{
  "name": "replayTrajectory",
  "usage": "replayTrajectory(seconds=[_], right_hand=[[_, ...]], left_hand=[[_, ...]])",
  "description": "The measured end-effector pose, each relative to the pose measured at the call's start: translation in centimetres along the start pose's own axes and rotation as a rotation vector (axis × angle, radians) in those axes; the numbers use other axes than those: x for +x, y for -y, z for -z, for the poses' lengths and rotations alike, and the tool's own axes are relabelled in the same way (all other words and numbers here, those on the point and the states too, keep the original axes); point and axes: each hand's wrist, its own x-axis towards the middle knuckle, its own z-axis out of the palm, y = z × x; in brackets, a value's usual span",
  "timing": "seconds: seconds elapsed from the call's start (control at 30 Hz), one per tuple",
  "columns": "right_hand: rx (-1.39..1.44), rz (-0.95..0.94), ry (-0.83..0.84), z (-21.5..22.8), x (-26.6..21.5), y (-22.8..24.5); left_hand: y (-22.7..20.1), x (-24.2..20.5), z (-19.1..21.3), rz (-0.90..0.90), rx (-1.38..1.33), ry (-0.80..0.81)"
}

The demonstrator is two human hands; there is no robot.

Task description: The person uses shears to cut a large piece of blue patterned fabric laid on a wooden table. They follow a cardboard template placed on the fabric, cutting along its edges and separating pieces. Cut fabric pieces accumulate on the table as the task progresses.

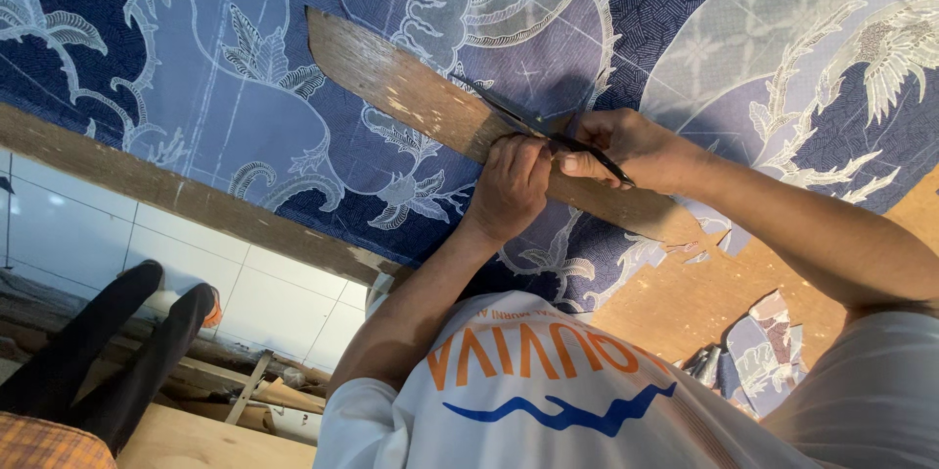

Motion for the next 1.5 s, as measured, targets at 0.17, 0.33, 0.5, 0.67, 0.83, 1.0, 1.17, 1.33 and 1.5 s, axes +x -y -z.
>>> replayTrajectory(seconds=[0.17,0.33,0.5,0.67,0.83,1.0,1.17,1.33,1.5], right_hand=[[-0.068,0.023,0.005,-0.2,0.9,1.0],[-0.056,0.021,-0.004,-0.3,0.6,1.8],[0.003,0.074,0.016,-0.8,1.5,2.8],[-0.010,0.125,0.017,-1.3,3.1,3.1],[0.134,0.068,0.033,-1.7,3.7,2.5],[0.137,0.071,0.021,-1.5,4.4,2.9],[0.075,0.182,0.019,-1.8,6.1,4.0],[0.041,0.066,0.019,-1.8,6.4,4.4],[0.112,0.097,0.032,-2.0,6.6,4.8]], left_hand=[[0.1,0.0,0.1,-0.021,0.032,0.006],[0.2,-0.2,-0.2,-0.037,0.034,0.050],[0.3,-0.3,0.0,-0.068,0.049,0.051],[0.3,-0.1,0.1,-0.034,0.020,0.013],[0.2,-0.5,0.1,-0.035,-0.004,0.041],[0.3,0.0,0.4,-0.053,0.021,0.027],[0.3,0.2,0.6,-0.046,-0.002,0.019],[0.3,0.0,0.2,-0.054,0.001,0.021],[0.4,-0.2,0.1,-0.049,0.002,0.038]])
